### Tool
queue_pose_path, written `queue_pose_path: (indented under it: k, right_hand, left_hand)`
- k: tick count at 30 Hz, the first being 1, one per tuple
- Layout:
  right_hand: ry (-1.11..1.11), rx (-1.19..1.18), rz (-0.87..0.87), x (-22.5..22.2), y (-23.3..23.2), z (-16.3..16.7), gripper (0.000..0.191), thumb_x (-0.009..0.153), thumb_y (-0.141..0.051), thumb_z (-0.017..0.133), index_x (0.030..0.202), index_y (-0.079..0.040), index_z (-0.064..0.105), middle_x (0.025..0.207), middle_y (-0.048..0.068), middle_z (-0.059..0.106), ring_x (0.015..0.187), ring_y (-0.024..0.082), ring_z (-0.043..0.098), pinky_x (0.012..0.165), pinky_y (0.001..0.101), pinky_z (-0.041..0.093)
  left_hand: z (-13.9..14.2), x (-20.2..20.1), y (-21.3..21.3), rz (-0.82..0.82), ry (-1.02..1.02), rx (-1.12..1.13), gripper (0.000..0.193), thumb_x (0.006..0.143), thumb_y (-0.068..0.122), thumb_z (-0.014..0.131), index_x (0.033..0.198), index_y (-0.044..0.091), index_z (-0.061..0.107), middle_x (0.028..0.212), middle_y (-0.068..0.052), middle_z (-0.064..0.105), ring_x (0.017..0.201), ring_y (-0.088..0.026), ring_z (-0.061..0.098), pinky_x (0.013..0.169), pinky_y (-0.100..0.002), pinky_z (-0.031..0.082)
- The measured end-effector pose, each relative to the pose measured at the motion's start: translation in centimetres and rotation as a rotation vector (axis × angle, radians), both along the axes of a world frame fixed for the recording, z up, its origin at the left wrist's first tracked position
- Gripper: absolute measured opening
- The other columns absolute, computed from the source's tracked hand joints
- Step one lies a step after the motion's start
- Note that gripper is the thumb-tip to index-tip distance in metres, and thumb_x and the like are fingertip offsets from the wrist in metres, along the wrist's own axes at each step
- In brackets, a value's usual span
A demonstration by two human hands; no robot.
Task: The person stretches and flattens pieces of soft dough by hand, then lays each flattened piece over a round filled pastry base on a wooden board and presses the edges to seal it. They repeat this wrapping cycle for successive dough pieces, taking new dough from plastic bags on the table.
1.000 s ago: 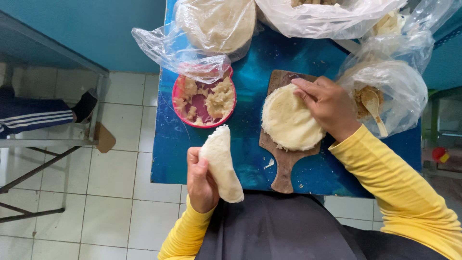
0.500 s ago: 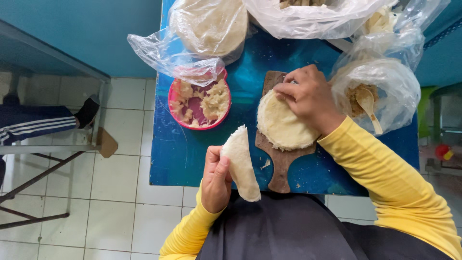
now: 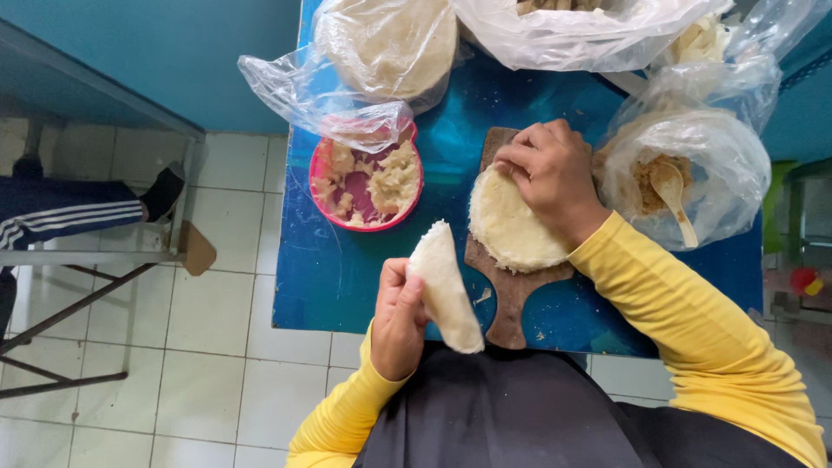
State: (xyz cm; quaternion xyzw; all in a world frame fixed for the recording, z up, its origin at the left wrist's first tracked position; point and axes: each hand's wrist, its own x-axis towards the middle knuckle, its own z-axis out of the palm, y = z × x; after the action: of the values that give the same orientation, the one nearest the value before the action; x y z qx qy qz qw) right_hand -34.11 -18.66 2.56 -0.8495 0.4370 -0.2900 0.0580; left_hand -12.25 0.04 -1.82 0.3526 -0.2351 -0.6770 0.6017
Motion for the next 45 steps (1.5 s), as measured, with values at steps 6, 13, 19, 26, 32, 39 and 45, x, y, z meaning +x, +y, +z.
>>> queue_pose_path:
  k: [6, 13, 19, 26, 32, 39, 45]
  right_hand:
    - [-0.308, 0.108, 0.166, 1.4, 6.2, 3.2, 0.015, 0.092, -0.008, 0.078, 0.104, -0.009, 0.068, 0.103, 0.009, 0.066, 0.101, 0.031, 0.061, 0.091, 0.0442, 0.05]
    - [-0.251, 0.343, 0.163, 2.4, 11.1, 4.0, 0.02, 0.08, -0.012, 0.082, 0.091, -0.005, 0.066, 0.088, 0.01, 0.066, 0.083, 0.03, 0.063, 0.074, 0.0389, 0.051]
    - [-0.354, 0.662, -0.018, 1.7, 11.5, 3.7, 0.011, 0.088, -0.009, 0.075, 0.097, -0.004, 0.07, 0.09, 0.007, 0.069, 0.073, 0.015, 0.07, 0.064, 0.0279, 0.057]
    - [-0.371, 0.621, -0.035, 1.1, 12.2, 2.8, 0.01, 0.091, -0.008, 0.073, 0.099, -0.004, 0.071, 0.092, 0.007, 0.071, 0.077, 0.014, 0.073, 0.067, 0.0257, 0.058]
    - [-0.423, 0.643, 0.006, 0.9, 12.7, 2.6, 0.016, 0.089, -0.01, 0.075, 0.102, -0.002, 0.071, 0.095, 0.008, 0.072, 0.081, 0.014, 0.073, 0.07, 0.0263, 0.058]
    - [-0.468, 0.637, -0.034, 1.0, 13.2, 2.3, 0.014, 0.092, -0.009, 0.073, 0.103, -0.001, 0.07, 0.097, 0.008, 0.073, 0.083, 0.013, 0.073, 0.072, 0.0256, 0.058]
    - [-0.445, 0.585, -0.035, 1.1, 13.4, 2.0, 0.012, 0.094, -0.008, 0.072, 0.103, -0.001, 0.071, 0.096, 0.007, 0.073, 0.083, 0.012, 0.072, 0.073, 0.025, 0.057]
  left_hand:
    - [0.3, -1.7, -1.2, -0.025, 0.07, 0.088, 0.022, 0.107, 0.022, 0.048, 0.125, 0.009, 0.048, 0.117, -0.003, 0.059, 0.105, -0.012, 0.063, 0.086, -0.033, 0.058]
    - [0.5, -2.8, -1.5, -0.103, 0.103, 0.074, 0.033, 0.11, 0.024, 0.048, 0.138, 0.006, 0.052, 0.129, -0.004, 0.06, 0.118, -0.014, 0.062, 0.096, -0.032, 0.057]
    - [-0.4, -3.4, -1.6, -0.075, -0.158, -0.005, 0.038, 0.103, 0.012, 0.066, 0.139, 0.001, 0.061, 0.118, -0.004, 0.068, 0.106, -0.009, 0.063, 0.089, -0.025, 0.053]
    - [-0.5, -4.2, -1.7, -0.008, -0.21, -0.005, 0.039, 0.1, 0.004, 0.07, 0.138, -0.001, 0.062, 0.107, -0.005, 0.072, 0.096, -0.009, 0.066, 0.084, -0.023, 0.054]
    - [0.4, -4.4, -1.6, 0.036, -0.265, -0.024, 0.04, 0.097, 0.002, 0.07, 0.136, 0.0, 0.06, 0.108, -0.007, 0.073, 0.099, -0.01, 0.069, 0.084, -0.024, 0.057]
    - [0.7, -4.6, -1.5, 0.065, -0.327, -0.055, 0.033, 0.099, 0.002, 0.07, 0.131, 0.0, 0.061, 0.107, -0.006, 0.071, 0.1, -0.01, 0.068, 0.081, -0.023, 0.057]
    - [0.3, -4.4, -1.5, 0.061, -0.35, -0.042, 0.035, 0.098, 0.004, 0.07, 0.132, 0.0, 0.061, 0.106, -0.004, 0.07, 0.097, -0.009, 0.067, 0.079, -0.023, 0.056]
